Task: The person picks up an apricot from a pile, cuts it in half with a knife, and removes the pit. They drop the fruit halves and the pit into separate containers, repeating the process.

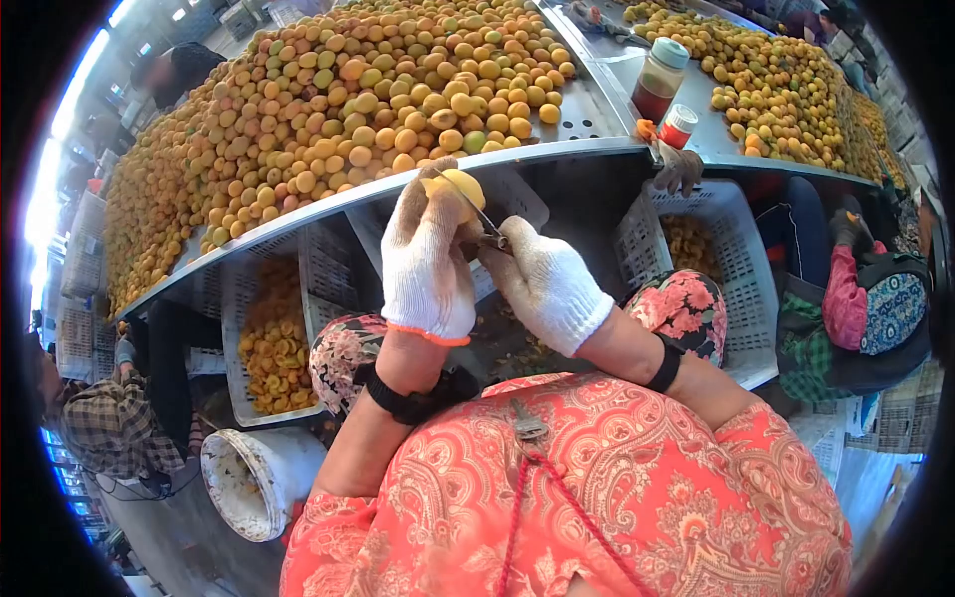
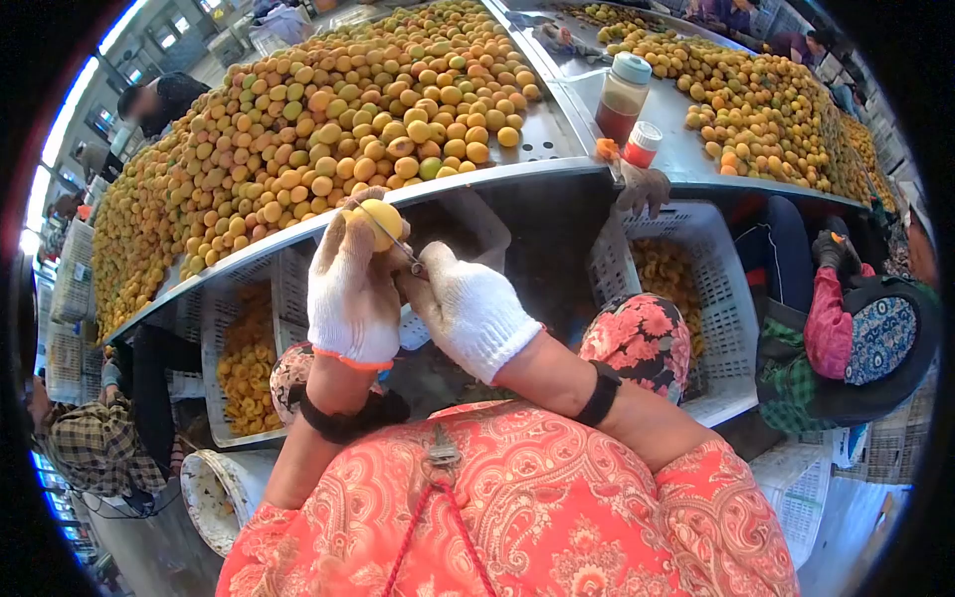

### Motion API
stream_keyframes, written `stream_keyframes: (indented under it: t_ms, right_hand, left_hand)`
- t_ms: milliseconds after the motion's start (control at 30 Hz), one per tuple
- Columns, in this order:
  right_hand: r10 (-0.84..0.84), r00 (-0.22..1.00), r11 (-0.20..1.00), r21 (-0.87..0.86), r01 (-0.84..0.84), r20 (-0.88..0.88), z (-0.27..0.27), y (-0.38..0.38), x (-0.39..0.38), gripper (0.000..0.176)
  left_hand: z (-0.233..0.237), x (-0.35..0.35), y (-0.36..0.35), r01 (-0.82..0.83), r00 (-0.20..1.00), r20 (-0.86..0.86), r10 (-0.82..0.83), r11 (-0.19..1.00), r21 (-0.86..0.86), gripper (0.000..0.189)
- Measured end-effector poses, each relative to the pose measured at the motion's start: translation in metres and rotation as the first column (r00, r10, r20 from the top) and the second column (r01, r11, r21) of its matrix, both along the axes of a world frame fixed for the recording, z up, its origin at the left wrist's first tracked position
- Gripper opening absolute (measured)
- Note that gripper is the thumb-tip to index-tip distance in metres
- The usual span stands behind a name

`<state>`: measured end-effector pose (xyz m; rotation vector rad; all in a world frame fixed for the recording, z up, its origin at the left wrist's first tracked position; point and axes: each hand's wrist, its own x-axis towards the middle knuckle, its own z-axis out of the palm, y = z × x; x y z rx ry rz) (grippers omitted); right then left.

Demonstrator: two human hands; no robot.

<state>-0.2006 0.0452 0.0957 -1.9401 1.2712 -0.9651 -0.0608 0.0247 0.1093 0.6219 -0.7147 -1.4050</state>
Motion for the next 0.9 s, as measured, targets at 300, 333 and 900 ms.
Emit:
stream_keyframes:
  t_ms: [300, 333, 900]
  right_hand:
    - [-0.109, 0.99, 0.988, -0.121, 0.097, -0.093, -0.019, -0.013, 0.01, 0.031]
    - [-0.11, 0.99, 0.988, -0.118, 0.099, -0.09, -0.016, -0.013, 0.009, 0.03]
    - [-0.124, 0.991, 0.988, -0.084, 0.128, 0.046, -0.023, -0.009, 0.009, 0.019]
  left_hand:
    - [-0.013, -0.008, -0.009, 0.05, 0.996, -0.073, -0.042, 0.991, 0.123, 0.042]
    - [-0.009, -0.009, -0.008, 0.081, 0.996, 0.027, -0.082, 0.995, 0.064, 0.042]
    - [-0.029, -0.019, -0.009, -0.038, 0.999, 0.013, 0.036, 0.988, 0.153, 0.032]
